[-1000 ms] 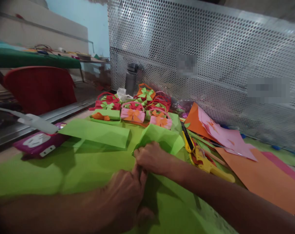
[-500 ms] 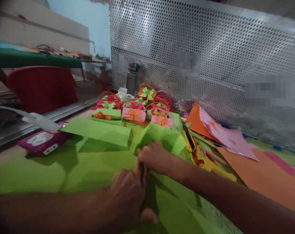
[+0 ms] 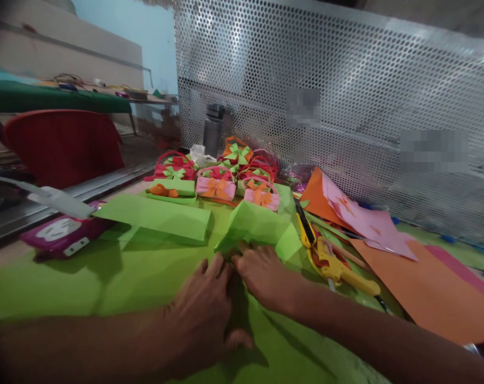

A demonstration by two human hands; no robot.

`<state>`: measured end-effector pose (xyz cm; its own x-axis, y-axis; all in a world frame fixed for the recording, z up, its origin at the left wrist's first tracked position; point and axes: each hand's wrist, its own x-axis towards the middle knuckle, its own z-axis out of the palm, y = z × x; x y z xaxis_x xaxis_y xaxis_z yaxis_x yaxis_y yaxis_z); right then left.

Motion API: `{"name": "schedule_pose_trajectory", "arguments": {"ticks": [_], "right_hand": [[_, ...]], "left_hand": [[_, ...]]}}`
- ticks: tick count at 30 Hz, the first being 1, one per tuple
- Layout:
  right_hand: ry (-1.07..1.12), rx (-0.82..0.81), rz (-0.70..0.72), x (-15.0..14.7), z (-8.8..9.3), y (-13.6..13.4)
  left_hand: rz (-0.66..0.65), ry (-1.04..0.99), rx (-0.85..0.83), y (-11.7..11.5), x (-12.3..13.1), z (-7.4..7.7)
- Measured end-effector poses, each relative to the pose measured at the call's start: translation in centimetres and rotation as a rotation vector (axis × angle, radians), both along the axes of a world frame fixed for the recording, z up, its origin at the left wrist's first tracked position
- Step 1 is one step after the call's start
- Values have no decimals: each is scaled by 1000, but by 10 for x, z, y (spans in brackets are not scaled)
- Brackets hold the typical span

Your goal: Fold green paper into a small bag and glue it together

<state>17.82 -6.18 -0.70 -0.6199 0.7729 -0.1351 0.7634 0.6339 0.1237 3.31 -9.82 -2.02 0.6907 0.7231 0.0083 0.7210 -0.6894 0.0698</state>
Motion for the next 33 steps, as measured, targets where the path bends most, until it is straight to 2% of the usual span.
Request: {"name": "schedule_pose_trajectory", "arguments": {"ticks": [5, 10, 19, 25, 33], "right_hand": [[77, -36, 20, 4, -8, -1], [126, -25, 38, 5, -16, 7], [97, -4, -28, -2, -14, 10], [73, -18, -17, -4, -7, 8], [84, 11, 40, 5, -10, 5]], "left_hand": [[54, -14, -30, -1, 3, -3], [32, -41, -59, 0, 3, -5], [84, -109, -116, -2, 0, 2], [102, 21, -186, 0, 4, 8], [79, 32, -169, -2, 4, 2]]}}
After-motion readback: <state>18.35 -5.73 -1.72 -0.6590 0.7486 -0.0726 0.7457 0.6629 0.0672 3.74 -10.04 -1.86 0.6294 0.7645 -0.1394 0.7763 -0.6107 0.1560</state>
